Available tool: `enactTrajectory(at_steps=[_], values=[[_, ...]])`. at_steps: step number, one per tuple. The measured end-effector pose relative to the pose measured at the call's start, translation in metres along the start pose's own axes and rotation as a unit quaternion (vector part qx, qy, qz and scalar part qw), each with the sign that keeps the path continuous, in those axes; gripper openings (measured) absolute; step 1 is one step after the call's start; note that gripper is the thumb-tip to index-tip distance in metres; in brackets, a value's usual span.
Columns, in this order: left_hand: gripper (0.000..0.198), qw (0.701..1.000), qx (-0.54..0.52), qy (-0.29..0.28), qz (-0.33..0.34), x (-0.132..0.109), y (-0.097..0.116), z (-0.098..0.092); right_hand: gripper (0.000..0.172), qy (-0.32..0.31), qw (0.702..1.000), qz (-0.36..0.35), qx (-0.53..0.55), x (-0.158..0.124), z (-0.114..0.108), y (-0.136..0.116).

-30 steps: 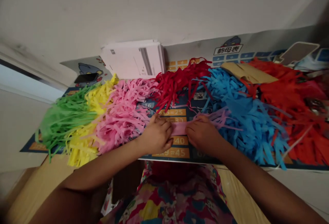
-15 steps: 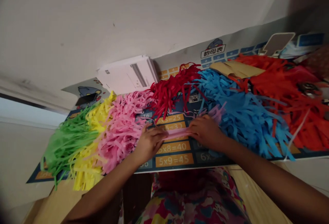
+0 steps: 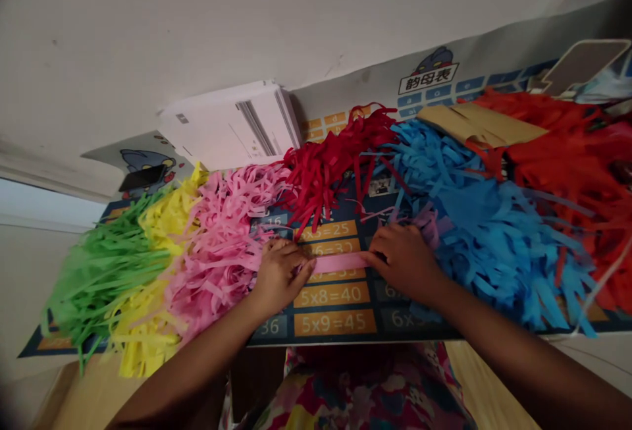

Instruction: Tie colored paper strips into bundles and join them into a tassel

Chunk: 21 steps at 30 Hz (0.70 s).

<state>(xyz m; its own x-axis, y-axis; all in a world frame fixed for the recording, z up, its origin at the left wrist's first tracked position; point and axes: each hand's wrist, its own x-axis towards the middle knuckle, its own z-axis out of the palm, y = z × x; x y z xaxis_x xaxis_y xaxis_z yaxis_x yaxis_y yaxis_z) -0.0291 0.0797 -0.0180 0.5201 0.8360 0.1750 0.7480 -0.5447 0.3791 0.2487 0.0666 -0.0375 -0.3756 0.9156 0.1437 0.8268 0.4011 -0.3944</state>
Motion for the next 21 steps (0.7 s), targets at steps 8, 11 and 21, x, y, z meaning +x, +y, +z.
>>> enactTrajectory(at_steps=[8,11,21], values=[[0.036,1.0,0.018,-0.003,-0.003,0.004,0.002,0.001,0.034,0.029,0.999,-0.009,-0.015,-0.001,0.001,-0.001],[0.035,1.0,0.026,0.001,-0.004,0.004,0.002,0.003,0.033,0.036,0.999,-0.015,-0.022,0.0,0.002,0.0],[0.016,0.949,0.206,0.05,0.234,0.0,0.014,-0.007,0.018,0.104,0.976,-0.159,-0.108,-0.003,-0.009,-0.019]])
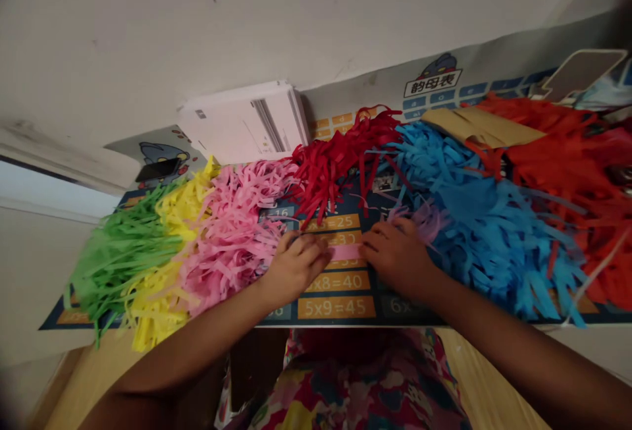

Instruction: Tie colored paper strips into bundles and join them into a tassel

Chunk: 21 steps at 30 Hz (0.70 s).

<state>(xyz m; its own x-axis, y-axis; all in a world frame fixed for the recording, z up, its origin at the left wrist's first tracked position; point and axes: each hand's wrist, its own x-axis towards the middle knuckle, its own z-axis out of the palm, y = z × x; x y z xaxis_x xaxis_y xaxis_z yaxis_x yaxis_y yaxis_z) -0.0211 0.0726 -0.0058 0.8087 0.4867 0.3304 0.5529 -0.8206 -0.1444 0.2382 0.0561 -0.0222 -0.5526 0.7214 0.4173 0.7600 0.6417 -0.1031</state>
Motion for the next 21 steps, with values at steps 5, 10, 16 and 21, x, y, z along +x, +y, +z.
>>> enactTrajectory(at_steps=[5,10,16,21], values=[[0.022,0.994,0.03,-0.091,0.049,0.016,0.009,-0.012,0.015,-0.068,0.994,-0.086,-0.02,0.01,-0.004,-0.006],[0.018,0.995,0.015,-0.104,-0.002,0.025,0.004,-0.008,0.015,-0.129,0.991,-0.025,0.018,0.024,-0.003,0.0],[0.012,0.997,-0.017,-0.052,-0.045,0.013,-0.007,-0.003,0.011,-0.071,0.997,0.027,0.009,0.026,0.001,-0.017],[0.011,0.996,-0.059,0.033,-0.059,-0.007,-0.011,0.004,0.017,0.003,1.0,0.006,-0.011,0.005,0.014,-0.009]])
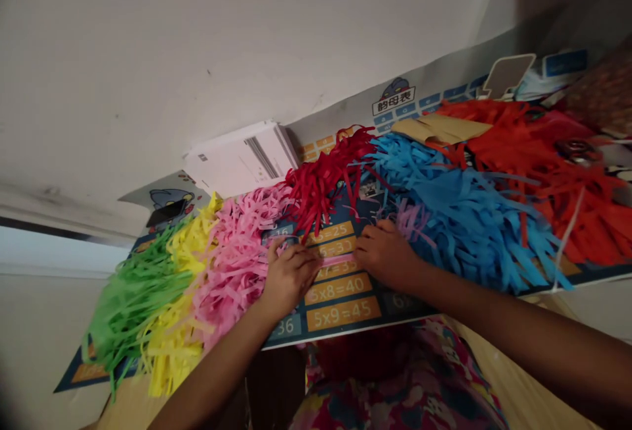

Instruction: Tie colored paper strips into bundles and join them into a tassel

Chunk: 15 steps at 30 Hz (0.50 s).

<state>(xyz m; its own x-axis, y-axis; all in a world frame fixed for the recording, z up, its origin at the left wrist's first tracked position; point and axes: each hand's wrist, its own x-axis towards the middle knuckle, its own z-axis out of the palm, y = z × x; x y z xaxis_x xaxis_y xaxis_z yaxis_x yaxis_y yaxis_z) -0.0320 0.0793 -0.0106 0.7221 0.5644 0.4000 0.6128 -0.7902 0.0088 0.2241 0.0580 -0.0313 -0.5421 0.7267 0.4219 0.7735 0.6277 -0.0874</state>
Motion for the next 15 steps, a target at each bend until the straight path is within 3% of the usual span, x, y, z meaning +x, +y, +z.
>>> enactTrajectory(at_steps=[3,8,15], values=[[0.01,0.998,-0.055,0.012,-0.035,-0.007,-0.001,0.0,0.016,0.012,1.0,0.007,0.028,-0.014,0.002,0.012],[0.013,0.986,-0.135,-0.015,-0.096,-0.007,-0.003,-0.004,0.018,0.008,0.992,0.06,0.113,-0.023,0.001,0.022],[0.014,0.97,-0.172,-0.05,-0.163,-0.004,-0.005,-0.003,0.025,-0.051,0.974,0.137,0.175,-0.021,-0.001,0.027]])
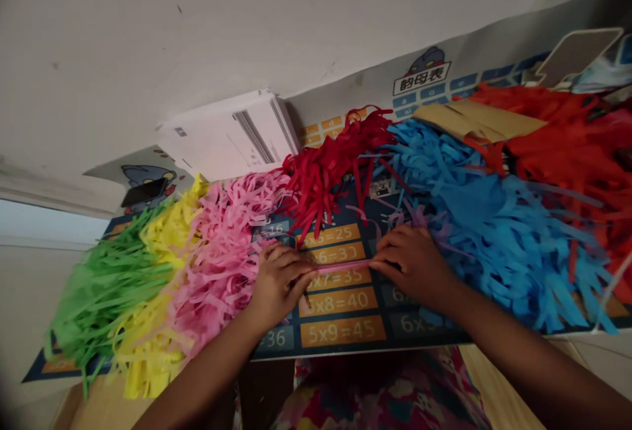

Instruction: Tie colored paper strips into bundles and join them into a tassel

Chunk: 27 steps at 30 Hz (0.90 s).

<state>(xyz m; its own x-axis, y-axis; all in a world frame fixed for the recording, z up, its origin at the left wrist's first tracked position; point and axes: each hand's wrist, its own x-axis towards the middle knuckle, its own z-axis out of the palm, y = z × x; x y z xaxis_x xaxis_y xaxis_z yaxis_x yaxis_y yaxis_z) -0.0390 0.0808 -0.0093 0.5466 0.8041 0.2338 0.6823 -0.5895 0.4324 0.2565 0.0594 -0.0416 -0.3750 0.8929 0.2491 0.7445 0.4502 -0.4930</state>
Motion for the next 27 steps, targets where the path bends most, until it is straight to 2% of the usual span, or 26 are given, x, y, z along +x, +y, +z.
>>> enactTrajectory(at_steps=[7,13,15,17,20,22,24,27], values=[[0.015,1.0,-0.007,-0.007,-0.021,0.004,0.003,0.002,0.026,-0.004,0.999,0.042,-0.019,0.002,-0.001,-0.005],[0.02,0.999,0.015,-0.039,-0.033,0.01,0.002,0.003,0.026,-0.011,0.998,0.045,-0.041,0.004,0.0,-0.006],[0.016,0.998,0.031,-0.044,-0.027,0.011,0.001,0.004,0.024,-0.005,0.998,0.038,-0.049,0.004,0.0,-0.006],[0.008,0.998,0.054,-0.034,0.012,0.01,0.001,0.004,0.019,0.007,0.998,0.004,-0.062,0.003,-0.001,-0.008],[0.021,0.986,0.112,-0.019,0.119,0.007,0.007,0.005,0.022,0.029,0.991,-0.084,-0.095,0.003,-0.004,-0.017],[0.018,0.972,0.164,-0.016,0.169,0.008,0.014,0.005,0.019,0.033,0.982,-0.137,-0.129,0.005,-0.007,-0.025],[0.016,0.958,0.209,-0.016,0.196,0.011,0.022,0.005,0.015,0.026,0.968,-0.178,-0.173,0.01,-0.009,-0.031],[0.021,0.943,0.25,-0.039,0.214,0.02,0.032,0.005,0.019,0.011,0.951,-0.213,-0.223,0.019,-0.011,-0.036]])
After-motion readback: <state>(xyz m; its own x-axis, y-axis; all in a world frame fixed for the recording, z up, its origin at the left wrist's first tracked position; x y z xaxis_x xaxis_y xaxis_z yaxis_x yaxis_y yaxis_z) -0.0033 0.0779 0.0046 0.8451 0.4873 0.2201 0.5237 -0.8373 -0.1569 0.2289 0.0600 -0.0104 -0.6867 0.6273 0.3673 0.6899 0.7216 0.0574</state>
